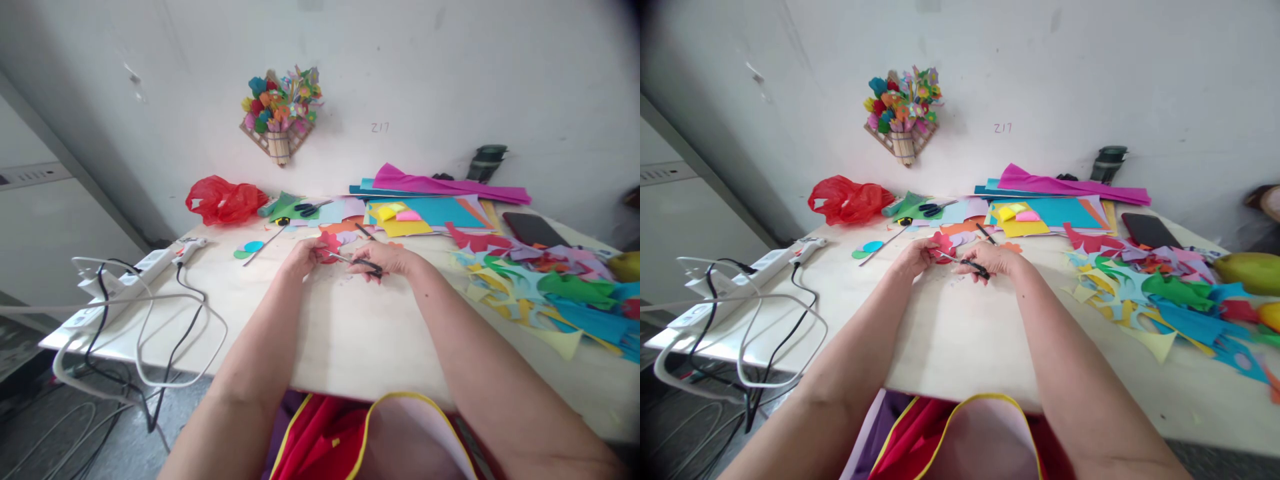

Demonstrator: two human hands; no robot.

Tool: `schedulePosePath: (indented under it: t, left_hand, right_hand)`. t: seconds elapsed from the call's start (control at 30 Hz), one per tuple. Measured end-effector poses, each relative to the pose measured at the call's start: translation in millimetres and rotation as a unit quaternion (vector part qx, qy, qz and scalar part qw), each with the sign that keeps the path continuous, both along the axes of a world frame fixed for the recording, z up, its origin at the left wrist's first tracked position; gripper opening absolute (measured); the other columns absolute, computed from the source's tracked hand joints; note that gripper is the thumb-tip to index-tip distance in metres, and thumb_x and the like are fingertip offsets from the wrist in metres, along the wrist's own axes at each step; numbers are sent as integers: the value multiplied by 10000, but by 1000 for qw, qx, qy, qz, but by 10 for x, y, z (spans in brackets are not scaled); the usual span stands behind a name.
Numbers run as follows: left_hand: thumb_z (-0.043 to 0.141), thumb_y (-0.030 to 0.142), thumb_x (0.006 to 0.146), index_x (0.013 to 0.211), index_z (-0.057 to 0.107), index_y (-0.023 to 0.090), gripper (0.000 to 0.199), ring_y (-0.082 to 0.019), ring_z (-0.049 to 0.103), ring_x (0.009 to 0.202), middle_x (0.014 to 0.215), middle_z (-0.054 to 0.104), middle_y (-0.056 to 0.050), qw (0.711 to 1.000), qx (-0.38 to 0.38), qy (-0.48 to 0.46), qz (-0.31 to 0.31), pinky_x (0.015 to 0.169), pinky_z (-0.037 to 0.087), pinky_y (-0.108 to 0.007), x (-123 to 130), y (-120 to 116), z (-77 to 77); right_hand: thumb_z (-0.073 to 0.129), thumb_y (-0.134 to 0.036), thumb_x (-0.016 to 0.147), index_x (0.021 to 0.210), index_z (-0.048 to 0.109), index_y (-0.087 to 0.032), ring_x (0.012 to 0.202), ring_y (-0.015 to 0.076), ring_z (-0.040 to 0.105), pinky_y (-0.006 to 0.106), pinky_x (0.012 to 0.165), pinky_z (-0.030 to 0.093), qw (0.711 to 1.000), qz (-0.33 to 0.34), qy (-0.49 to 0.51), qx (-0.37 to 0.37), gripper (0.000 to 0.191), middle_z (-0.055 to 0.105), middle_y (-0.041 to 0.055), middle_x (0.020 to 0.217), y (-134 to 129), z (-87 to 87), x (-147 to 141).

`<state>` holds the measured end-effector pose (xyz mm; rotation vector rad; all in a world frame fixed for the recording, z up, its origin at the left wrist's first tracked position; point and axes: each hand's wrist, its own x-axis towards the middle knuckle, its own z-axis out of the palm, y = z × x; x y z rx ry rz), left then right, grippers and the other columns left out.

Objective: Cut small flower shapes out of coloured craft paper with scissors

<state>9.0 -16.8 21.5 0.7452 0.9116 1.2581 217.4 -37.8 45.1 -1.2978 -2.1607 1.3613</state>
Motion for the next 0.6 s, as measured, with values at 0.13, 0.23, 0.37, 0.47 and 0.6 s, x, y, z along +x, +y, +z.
schedulePosePath:
  t: [0.13,0.23,0.37,0.47,0.6]
  left_hand:
    - [594,19,604,565,573,150,138,-129,565,454,504,608,-18,1000,-3,-5,20,540,488,-249,-2,21,-10]
    - [603,51,618,615,610,139,88,-141,617,515,566,652,-29,998,14,-10,57,614,520,-268,-24,63,-39]
    - [649,92,640,671,617,154,76,-152,663,578,627,687,-19,994,59,-31,82,690,540,-288,-82,132,-75]
    - [683,122,638,654,590,168,105,-136,659,574,599,665,8,990,76,-48,106,719,541,-281,-112,163,-84]
    - [692,139,617,658,604,161,100,-136,672,615,621,679,5,989,83,-49,110,745,541,-278,-107,175,-91]
  right_hand:
    - [813,-579,660,792,656,-155,371,75,531,172,339,321,1000,-1,2,5,471,638,-9,539,-12,19,-10]
    - [828,-600,629,768,652,-157,387,78,532,175,352,345,1000,2,-6,10,497,635,-8,541,-12,26,-19]
    - [846,-564,614,732,671,-165,422,88,530,192,392,375,999,2,-38,11,452,625,-6,545,31,-19,-28]
    - [838,-507,626,712,687,-182,485,106,533,218,465,408,996,-13,-59,63,369,589,-23,546,79,-76,-48]
    - [786,-419,668,694,716,-189,575,135,534,250,534,365,965,-44,-165,199,242,595,-12,589,91,-108,-125]
